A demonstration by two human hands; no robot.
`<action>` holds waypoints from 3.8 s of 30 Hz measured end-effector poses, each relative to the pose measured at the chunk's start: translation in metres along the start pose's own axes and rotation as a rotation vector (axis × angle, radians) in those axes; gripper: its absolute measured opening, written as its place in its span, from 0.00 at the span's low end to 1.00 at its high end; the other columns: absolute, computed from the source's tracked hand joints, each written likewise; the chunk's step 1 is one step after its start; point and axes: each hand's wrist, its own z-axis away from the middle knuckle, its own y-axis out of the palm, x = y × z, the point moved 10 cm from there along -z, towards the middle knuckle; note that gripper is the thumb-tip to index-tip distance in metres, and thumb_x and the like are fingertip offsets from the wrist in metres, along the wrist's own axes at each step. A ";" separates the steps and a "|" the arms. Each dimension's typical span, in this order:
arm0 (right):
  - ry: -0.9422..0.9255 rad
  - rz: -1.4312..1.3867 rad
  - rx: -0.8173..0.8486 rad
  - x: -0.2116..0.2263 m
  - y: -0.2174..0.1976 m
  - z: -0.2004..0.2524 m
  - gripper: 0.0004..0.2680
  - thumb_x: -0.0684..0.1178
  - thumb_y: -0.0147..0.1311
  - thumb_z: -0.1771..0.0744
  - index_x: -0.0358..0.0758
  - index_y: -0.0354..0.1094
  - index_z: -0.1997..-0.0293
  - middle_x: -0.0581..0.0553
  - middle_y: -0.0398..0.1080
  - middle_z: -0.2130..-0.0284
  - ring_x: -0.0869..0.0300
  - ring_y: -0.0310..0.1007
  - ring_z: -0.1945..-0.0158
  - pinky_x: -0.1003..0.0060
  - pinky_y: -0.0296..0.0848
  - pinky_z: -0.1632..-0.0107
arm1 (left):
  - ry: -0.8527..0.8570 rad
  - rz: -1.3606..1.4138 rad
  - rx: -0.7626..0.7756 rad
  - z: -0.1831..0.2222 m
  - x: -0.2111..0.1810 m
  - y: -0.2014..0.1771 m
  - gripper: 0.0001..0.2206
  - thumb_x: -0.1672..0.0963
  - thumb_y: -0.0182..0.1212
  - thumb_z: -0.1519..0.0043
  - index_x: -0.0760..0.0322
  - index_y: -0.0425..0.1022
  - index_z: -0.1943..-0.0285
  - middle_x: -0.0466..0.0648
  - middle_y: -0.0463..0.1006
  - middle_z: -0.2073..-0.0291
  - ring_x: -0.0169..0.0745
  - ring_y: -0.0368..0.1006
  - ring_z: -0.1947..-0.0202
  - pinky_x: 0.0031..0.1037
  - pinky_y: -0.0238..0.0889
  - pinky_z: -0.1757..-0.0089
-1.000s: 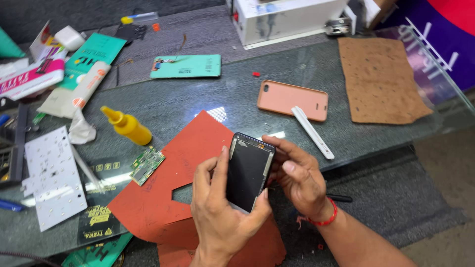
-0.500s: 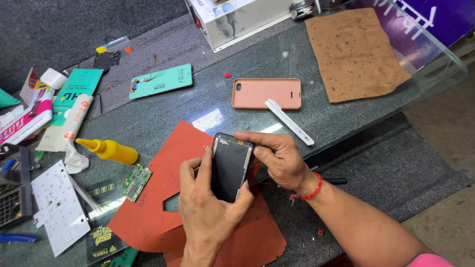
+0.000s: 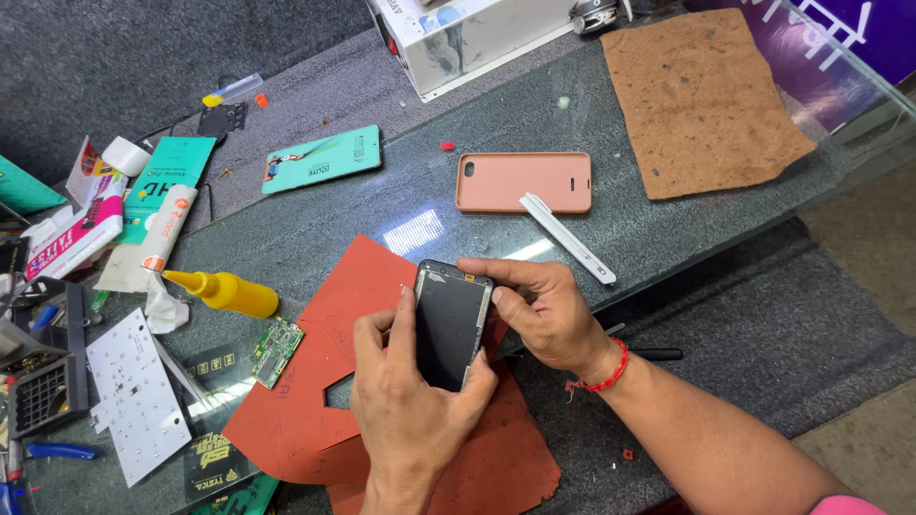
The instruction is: The person disassembles a mobile phone by removing the back cover, then uses a thin tool to pry open the internal components and inspects the internal circuitry.
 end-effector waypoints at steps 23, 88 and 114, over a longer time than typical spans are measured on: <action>0.064 0.049 -0.028 0.000 -0.005 -0.007 0.14 0.37 0.47 0.33 0.32 0.73 0.41 0.42 0.80 0.58 0.65 0.78 0.57 0.69 0.79 0.52 | 0.139 0.022 0.127 -0.010 0.010 0.006 0.39 0.53 0.76 0.59 0.78 0.69 0.38 0.57 0.68 0.60 0.52 0.72 0.63 0.37 0.69 0.62; -0.513 0.696 0.211 0.042 0.073 0.013 0.09 0.38 0.48 0.32 0.29 0.73 0.50 0.37 0.79 0.56 0.49 0.84 0.52 0.60 0.83 0.50 | -0.164 1.073 -0.289 0.027 0.097 -0.011 0.48 0.61 0.67 0.42 0.52 0.34 0.18 0.60 0.64 0.34 0.51 0.72 0.39 0.40 0.72 0.44; -0.676 0.734 0.338 0.062 0.098 0.027 0.10 0.43 0.57 0.37 0.31 0.72 0.53 0.39 0.78 0.61 0.50 0.83 0.59 0.61 0.81 0.56 | -0.194 1.108 -0.309 0.043 0.106 -0.008 0.49 0.57 0.72 0.44 0.59 0.39 0.17 0.55 0.70 0.39 0.42 0.74 0.47 0.33 0.73 0.45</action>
